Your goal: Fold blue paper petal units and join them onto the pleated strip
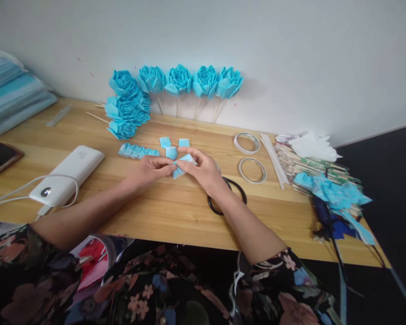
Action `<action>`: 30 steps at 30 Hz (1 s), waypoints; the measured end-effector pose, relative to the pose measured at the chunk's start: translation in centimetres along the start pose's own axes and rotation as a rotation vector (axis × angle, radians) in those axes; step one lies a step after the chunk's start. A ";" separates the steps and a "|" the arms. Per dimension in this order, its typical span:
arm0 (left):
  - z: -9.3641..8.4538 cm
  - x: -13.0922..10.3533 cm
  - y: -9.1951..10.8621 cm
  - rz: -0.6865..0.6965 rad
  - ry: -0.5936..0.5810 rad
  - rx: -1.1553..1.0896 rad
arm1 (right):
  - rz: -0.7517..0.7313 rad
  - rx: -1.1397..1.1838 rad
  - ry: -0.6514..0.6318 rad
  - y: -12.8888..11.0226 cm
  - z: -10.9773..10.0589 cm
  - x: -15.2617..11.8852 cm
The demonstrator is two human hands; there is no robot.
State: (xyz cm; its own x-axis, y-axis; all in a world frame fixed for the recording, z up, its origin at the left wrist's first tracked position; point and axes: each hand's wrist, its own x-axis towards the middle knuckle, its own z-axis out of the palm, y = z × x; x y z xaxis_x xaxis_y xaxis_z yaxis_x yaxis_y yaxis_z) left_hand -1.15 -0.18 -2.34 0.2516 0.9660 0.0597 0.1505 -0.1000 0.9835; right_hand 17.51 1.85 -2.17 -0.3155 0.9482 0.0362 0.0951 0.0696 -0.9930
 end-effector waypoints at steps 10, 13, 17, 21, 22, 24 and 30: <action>0.0 -0.1 0.0 0.017 -0.007 -0.012 | -0.068 -0.008 0.022 0.5 0.2 -0.1; -0.1 0.0 -0.1 -0.004 0.006 -0.033 | -0.134 -0.107 0.068 0.5 0.2 -0.2; -0.2 0.2 0.0 -0.092 0.028 -0.117 | -0.342 -0.331 0.128 0.0 0.2 -0.4; -0.4 0.3 0.2 -0.155 -0.007 -0.238 | -0.632 -0.533 0.129 -0.2 -0.2 -0.3; -0.4 0.3 0.2 -0.162 -0.020 -0.260 | -0.681 -0.565 0.130 -0.2 -0.3 -0.2; -0.4 0.3 0.4 -0.169 -0.039 -0.289 | -0.736 -0.613 0.131 0.0 -0.4 -0.1; -0.5 0.3 0.6 -0.158 -0.038 -0.283 | -0.770 -0.688 0.114 0.2 -0.5 0.0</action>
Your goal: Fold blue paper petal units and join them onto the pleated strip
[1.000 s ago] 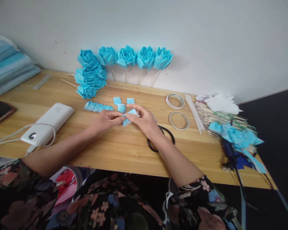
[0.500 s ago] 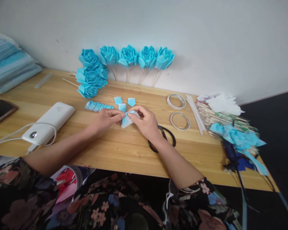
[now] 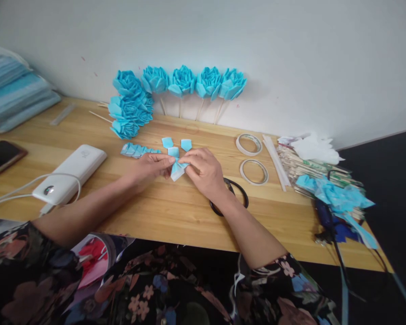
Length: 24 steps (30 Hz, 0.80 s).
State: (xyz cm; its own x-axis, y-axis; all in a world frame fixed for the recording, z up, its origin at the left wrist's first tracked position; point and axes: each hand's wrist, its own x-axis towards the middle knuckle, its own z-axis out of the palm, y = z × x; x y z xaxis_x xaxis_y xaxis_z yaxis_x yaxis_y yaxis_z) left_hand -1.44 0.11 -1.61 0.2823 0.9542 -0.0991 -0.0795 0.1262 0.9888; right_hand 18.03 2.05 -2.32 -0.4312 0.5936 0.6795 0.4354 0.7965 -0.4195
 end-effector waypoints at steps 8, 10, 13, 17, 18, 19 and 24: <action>0.1 0.1 -0.4 -0.010 0.093 0.045 | 0.052 0.021 -0.033 -0.2 0.0 0.1; 0.1 0.1 -0.3 0.002 0.116 0.049 | 0.097 0.065 -0.049 -0.3 -0.1 0.1; 0.1 0.1 -0.2 0.012 0.157 0.060 | 0.241 0.220 -0.077 -0.4 -0.4 0.2; 0.1 0.0 0.1 0.026 0.162 0.126 | 0.531 0.536 -0.063 -0.4 -0.8 0.3; 0.1 -0.1 0.1 0.033 0.156 0.138 | 0.574 0.592 -0.071 -0.3 -0.8 0.3; 0.2 -0.1 0.2 0.039 0.150 0.146 | 0.600 0.623 -0.089 -0.3 -0.8 0.3; 0.3 -0.1 0.0 0.068 0.150 0.172 | 0.651 0.553 -0.185 -0.2 -0.5 0.2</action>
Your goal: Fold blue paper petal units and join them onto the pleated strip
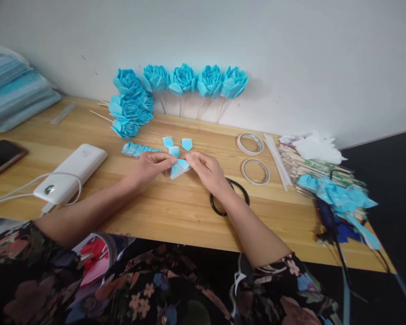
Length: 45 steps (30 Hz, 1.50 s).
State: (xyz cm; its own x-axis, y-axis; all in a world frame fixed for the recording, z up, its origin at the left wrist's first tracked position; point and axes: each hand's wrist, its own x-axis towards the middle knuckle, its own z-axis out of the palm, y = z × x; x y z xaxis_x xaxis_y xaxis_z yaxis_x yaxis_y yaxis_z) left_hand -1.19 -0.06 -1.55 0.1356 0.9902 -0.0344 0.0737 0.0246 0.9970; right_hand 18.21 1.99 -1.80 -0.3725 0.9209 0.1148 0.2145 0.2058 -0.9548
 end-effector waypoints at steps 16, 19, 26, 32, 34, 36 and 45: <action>-0.1 0.1 -0.3 0.016 -0.042 -0.013 | 0.037 -0.034 0.014 -0.4 0.2 0.2; -0.1 0.1 -0.2 0.018 -0.051 -0.022 | 0.021 -0.043 0.019 -0.4 0.2 0.3; -0.1 0.0 -0.1 0.049 -0.020 -0.002 | 0.053 -0.129 -0.042 -0.5 0.1 -0.1; -0.1 0.1 -0.3 0.054 -0.038 -0.008 | 0.058 -0.103 -0.023 -0.1 0.1 0.0; 0.0 0.1 -0.5 0.038 -0.068 -0.022 | 0.035 -0.028 0.006 0.1 0.1 0.1; 0.1 0.1 -0.6 0.027 -0.089 -0.015 | 0.015 0.012 0.045 0.2 0.2 0.2; 0.0 0.1 -0.7 -0.036 -0.107 -0.072 | -0.114 -0.042 0.164 -0.7 0.2 -0.3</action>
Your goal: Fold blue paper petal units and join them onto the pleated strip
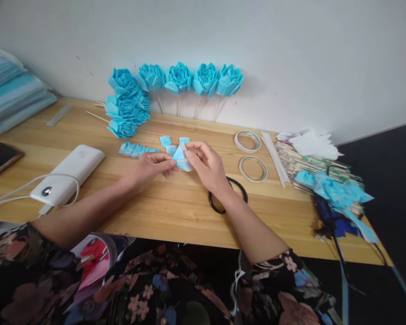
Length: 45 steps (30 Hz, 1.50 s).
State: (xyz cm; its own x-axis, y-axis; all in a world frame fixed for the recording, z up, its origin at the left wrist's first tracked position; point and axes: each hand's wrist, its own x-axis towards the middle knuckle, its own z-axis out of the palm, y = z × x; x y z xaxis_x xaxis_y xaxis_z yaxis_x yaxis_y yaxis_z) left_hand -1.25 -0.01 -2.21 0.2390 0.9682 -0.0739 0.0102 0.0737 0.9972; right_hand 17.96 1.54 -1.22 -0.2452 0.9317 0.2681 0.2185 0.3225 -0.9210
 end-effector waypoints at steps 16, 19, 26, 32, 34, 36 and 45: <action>-0.1 0.0 0.2 -0.020 0.059 -0.091 | -0.069 -0.158 0.006 0.6 0.4 0.1; -0.3 0.0 0.0 -0.037 0.052 -0.094 | -0.060 -0.152 0.013 0.6 0.4 0.1; -0.3 -0.1 0.1 -0.062 0.005 0.007 | -0.062 -0.140 0.046 0.4 0.4 0.0; -0.2 0.0 0.0 -0.064 0.016 -0.012 | 0.036 0.025 -0.001 0.9 0.5 0.2; -0.3 0.0 -0.1 -0.068 0.028 -0.035 | 0.102 0.148 -0.041 0.9 0.5 0.3; -0.3 0.0 -0.2 -0.075 0.029 -0.045 | 0.167 0.242 -0.067 0.8 0.4 0.4; -0.1 -0.1 0.1 -0.071 0.028 0.032 | 0.227 0.227 -0.185 0.4 0.0 0.3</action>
State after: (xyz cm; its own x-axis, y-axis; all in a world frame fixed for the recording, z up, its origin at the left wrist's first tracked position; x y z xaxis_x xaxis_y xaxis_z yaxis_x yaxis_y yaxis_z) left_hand -1.33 -0.06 -2.09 0.2093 0.9671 -0.1444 0.0576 0.1352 0.9891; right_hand 17.92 1.95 -1.47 -0.3857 0.9226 0.0129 0.0773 0.0462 -0.9959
